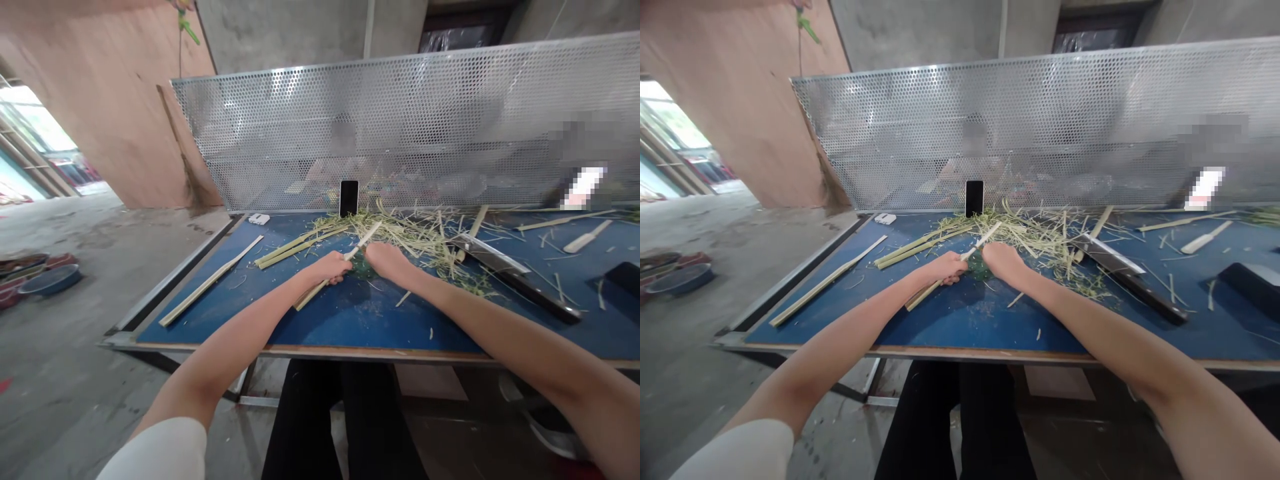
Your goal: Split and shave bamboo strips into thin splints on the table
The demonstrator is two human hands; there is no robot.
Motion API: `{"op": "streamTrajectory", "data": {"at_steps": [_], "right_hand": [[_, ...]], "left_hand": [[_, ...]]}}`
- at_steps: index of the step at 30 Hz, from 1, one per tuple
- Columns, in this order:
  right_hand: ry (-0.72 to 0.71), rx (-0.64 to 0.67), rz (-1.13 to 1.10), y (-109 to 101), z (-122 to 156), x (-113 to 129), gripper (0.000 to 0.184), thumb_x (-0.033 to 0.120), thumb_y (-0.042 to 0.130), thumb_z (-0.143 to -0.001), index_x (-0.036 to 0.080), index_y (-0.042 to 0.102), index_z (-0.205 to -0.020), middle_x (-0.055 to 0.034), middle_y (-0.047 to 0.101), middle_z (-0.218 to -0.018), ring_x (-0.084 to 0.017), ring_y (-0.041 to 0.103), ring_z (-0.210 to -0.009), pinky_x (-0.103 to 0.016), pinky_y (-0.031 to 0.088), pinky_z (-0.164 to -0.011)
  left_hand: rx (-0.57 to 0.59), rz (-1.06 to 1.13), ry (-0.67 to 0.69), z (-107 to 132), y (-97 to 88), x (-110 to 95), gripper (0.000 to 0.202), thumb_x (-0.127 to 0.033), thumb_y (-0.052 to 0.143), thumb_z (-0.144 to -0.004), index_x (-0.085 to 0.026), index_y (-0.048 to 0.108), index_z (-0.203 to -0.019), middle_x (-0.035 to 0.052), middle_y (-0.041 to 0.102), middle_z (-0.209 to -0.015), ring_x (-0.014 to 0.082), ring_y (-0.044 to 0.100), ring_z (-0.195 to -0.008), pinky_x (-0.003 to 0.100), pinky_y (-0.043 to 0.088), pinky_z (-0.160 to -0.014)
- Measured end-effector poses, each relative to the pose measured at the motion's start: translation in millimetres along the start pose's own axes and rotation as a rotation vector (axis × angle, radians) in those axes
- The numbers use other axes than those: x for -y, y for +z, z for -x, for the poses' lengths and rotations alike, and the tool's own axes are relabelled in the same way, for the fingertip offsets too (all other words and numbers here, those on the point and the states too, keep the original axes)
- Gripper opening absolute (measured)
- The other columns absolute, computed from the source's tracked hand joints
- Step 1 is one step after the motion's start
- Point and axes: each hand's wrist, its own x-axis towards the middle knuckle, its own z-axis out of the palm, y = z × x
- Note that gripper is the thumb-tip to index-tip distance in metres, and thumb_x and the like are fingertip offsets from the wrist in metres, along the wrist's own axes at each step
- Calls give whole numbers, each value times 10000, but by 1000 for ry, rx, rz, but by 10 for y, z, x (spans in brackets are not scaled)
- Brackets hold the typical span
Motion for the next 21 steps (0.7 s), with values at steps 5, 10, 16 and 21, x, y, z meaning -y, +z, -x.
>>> {"op": "streamTrajectory", "data": {"at_steps": [5, 10, 16, 21], "right_hand": [[200, -46, -82, -70, -107, -268, 353, 92, 524, -1017, 41, 765, -1271, -302, 772, -1150, -385, 769, -1136, -429, 562, -948], [316, -143, -136, -114, -141, -669, 296, 154, 552, -1026, 75, 808, -1153, -297, 775, -1131, -386, 771, -1093, -439, 553, -941], [299, -226, -294, -31, -189, -555, 505, 353, 377, -1132, 73, 796, -1106, -277, 779, -1101, -340, 763, -1026, -383, 513, -890], [307, -290, -388, 3, -219, -545, 467, 334, 405, -1116, 110, 771, -929, -211, 767, -912, -270, 721, -839, -323, 449, -769]], "left_hand": [[52, -27, -28, 110, -70, -56, 430, -190, 660, -873, -253, 331, -604, -75, 313, -451, 79, 346, -370, 219, 238, -390], [67, -202, 111, 196, -267, -149, 385, -246, 626, -930, -251, 369, -643, -46, 399, -462, 93, 389, -380, 246, 298, -426], [-378, -492, 204, 82, -264, -178, 351, -337, 607, -991, -242, 423, -708, -25, 499, -544, 115, 476, -462, 264, 341, -500], [-488, -677, 262, 75, -311, -118, 371, -387, 582, -1026, -218, 508, -704, 7, 541, -601, 142, 505, -561, 287, 333, -569]]}}
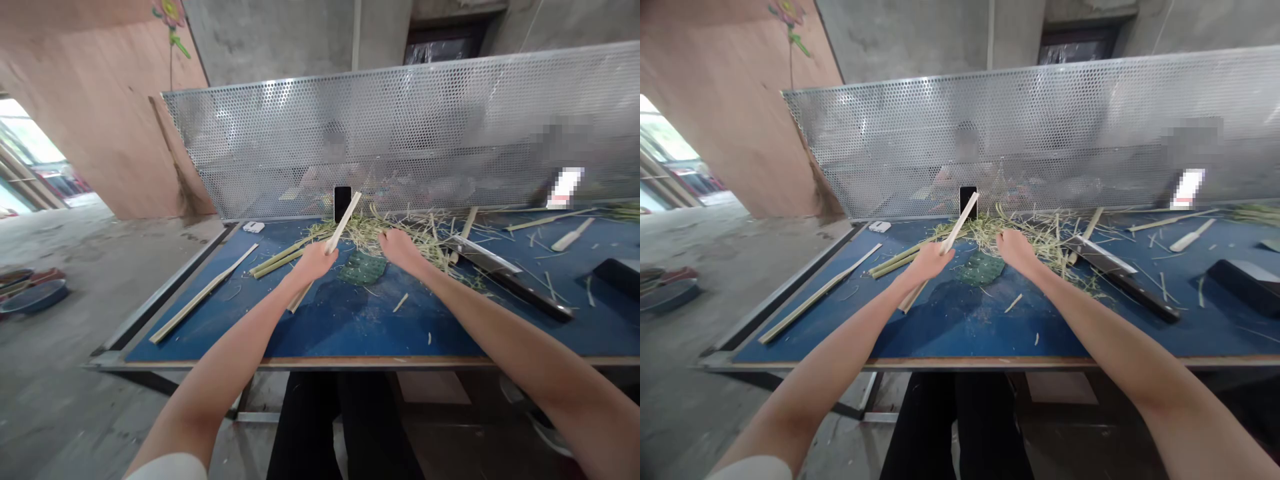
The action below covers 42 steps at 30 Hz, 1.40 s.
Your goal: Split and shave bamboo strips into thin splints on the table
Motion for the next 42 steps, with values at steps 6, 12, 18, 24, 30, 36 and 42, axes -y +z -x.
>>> {"op": "streamTrajectory", "data": {"at_steps": [6, 12, 18, 24, 30, 36, 42], "right_hand": [[-115, -126, -137, 15, 38, 27, 425, 306, 412, -1097, 218, 577, -716, -74, 639, -684, -196, 542, -638, -320, 340, -673], [-211, -87, -232, 87, 94, 95, 405, 277, 444, -1074, 251, 440, -671, -13, 532, -604, -172, 451, -597, -325, 289, -651], [-225, -15, -244, 149, 150, 133, 409, 309, 453, -1077, 253, 425, -673, -9, 535, -610, -171, 468, -599, -320, 304, -653], [-290, 42, -257, 216, 204, 190, 406, 351, 430, -1087, 252, 422, -694, -12, 550, -632, -172, 481, -613, -317, 313, -647], [-332, 90, -273, 273, 224, 199, 419, 401, 400, -1099, 261, 393, -704, -7, 533, -634, -173, 451, -594, -324, 310, -643], [-340, 96, -244, 315, 220, 194, 408, 394, 405, -1089, 263, 386, -703, -9, 535, -638, -180, 467, -612, -324, 331, -666], [-369, 113, -244, 337, 234, 197, 409, 402, 395, -1080, 269, 368, -694, -23, 551, -641, -182, 456, -607, -336, 335, -655]], "left_hand": [[13, -159, 80, 18, -58, 92, 322, -376, 598, -1025, -180, 668, -779, 67, 641, -701, 188, 578, -646, 305, 374, -632], [27, -162, 44, 31, -75, 81, 296, -374, 616, -1009, -180, 696, -801, 66, 651, -705, 182, 566, -620, 301, 360, -608], [35, -175, 69, 15, -37, 126, 362, -419, 603, -1013, -188, 648, -738, 64, 621, -670, 177, 537, -578, 309, 309, -569], [57, -242, 92, 19, -55, 105, 328, -372, 603, -1009, -174, 696, -763, 79, 650, -701, 199, 589, -635, 301, 339, -609], [65, -245, 86, 19, -52, 97, 340, -382, 593, -1007, -177, 678, -750, 73, 630, -683, 194, 564, -617, 311, 312, -598], [47, -236, 103, 0, -9, 149, 356, -423, 605, -1003, -177, 685, -759, 89, 657, -706, 214, 615, -655, 306, 333, -608], [70, -261, 77, 23, -9, 101, 336, -414, 607, -1002, -174, 710, -792, 116, 704, -768, 239, 680, -726, 298, 367, -628]]}}
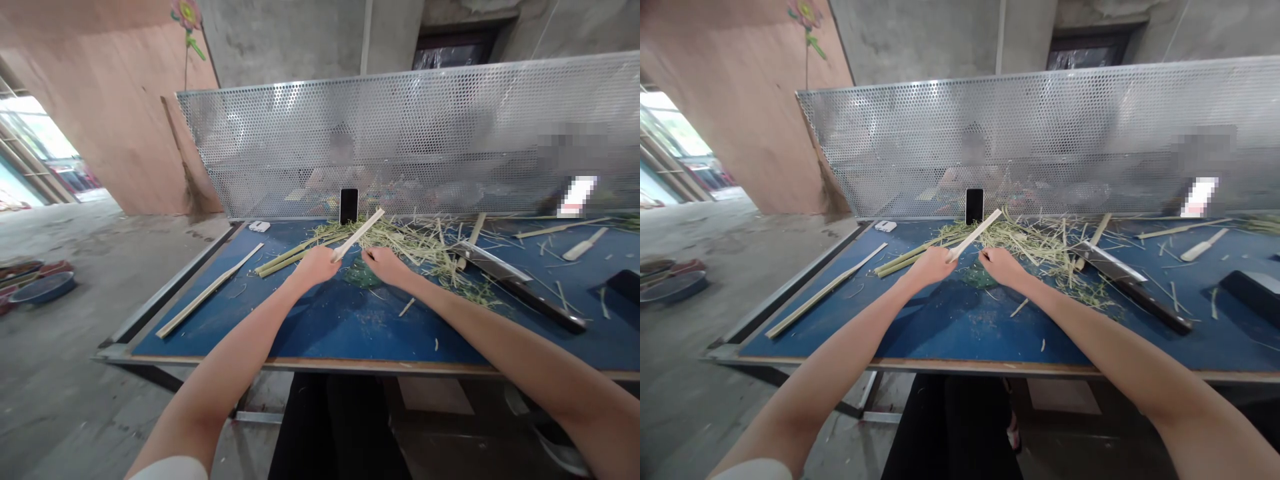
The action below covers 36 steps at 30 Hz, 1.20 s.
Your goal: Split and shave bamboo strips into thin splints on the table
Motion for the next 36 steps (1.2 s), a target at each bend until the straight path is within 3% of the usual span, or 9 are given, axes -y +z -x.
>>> {"op": "streamTrajectory", "data": {"at_steps": [17, 21, 25, 29, 36], "right_hand": [[16, 56, -15, -34, 35, 81, 424, 393, 406, -1104, 265, 398, -700, -9, 533, -633, -183, 462, -603, -328, 321, -645], [17, 90, 55, -38, 44, 101, 448, 414, 374, -1143, 254, 471, -736, -35, 601, -686, -198, 520, -620, -325, 350, -653], [-28, 135, 248, -71, 68, 211, 370, 347, 363, -1166, 201, 638, -966, -118, 754, -930, -234, 685, -811, -308, 407, -755], [-37, 183, 400, -98, 105, 376, 389, 327, 327, -1177, 134, 660, -1233, -191, 791, -1092, -297, 754, -966, -325, 441, -824], [-70, 202, 483, -37, 131, 454, 415, 300, 336, -1167, 102, 657, -1338, -213, 798, -1121, -325, 776, -1000, -345, 482, -856]], "left_hand": [[11, -54, 18, -4, 22, -13, 322, -377, 587, -1005, -154, 749, -838, 142, 715, -792, 257, 708, -749, 301, 402, -643], [5, -59, 18, 10, 26, -26, 307, -365, 588, -1003, -154, 756, -855, 147, 724, -808, 264, 718, -775, 300, 420, -660], [4, -89, 56, 28, 31, -88, 311, -362, 575, -1011, -149, 764, -885, 155, 733, -826, 276, 726, -810, 299, 437, -678], [-15, -85, 76, 59, 32, -164, 336, -369, 562, -1021, -143, 765, -878, 161, 737, -837, 270, 726, -812, 295, 444, -689], [-21, -6, 75, 111, 10, -219, 297, -318, 553, -1004, -158, 753, -853, 140, 720, -793, 265, 705, -763, 307, 413, -655]]}}
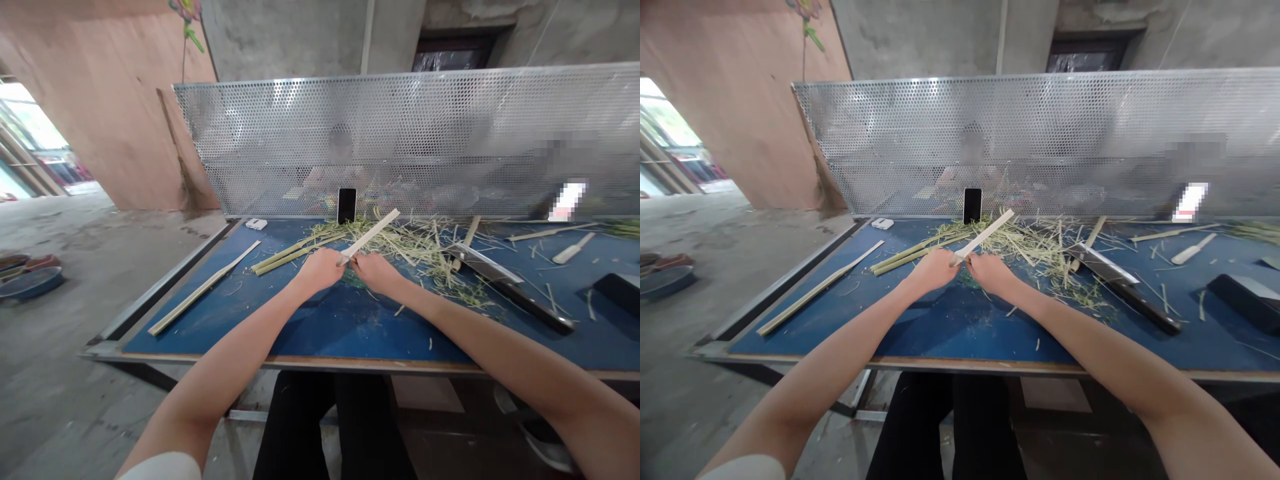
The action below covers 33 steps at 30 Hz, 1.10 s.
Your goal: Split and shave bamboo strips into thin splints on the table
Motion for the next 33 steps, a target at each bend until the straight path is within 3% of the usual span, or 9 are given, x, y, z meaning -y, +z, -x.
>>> {"op": "streamTrajectory", "data": {"at_steps": [14, 21, 33], "right_hand": [[35, -26, -105, 10, 19, 0, 378, 276, 349, -1176, 125, 679, -1279, -160, 811, -1094, -281, 770, -994, -302, 436, -810], [26, 7, -91, 36, -12, -1, 417, 282, 323, -1181, 107, 688, -1283, -186, 809, -1121, -298, 776, -1041, -312, 457, -841], [79, 93, 36, -79, 10, 75, 429, 237, 284, -1162, 55, 623, -1353, -253, 763, -1228, -327, 771, -1093, -352, 524, -877]], "left_hand": [[3, 58, -54, -19, -11, 19, 303, -353, 594, -988, -163, 704, -779, 98, 693, -739, 206, 628, -652, 301, 350, -575], [7, 81, -31, -53, 71, 72, 312, -360, 573, -999, -166, 715, -799, 96, 685, -743, 201, 602, -646, 303, 366, -595], [63, 123, -2, -111, 63, 25, 316, -209, 587, -958, -198, 581, -642, 18, 492, -582, 163, 447, -566, 316, 301, -589]]}}
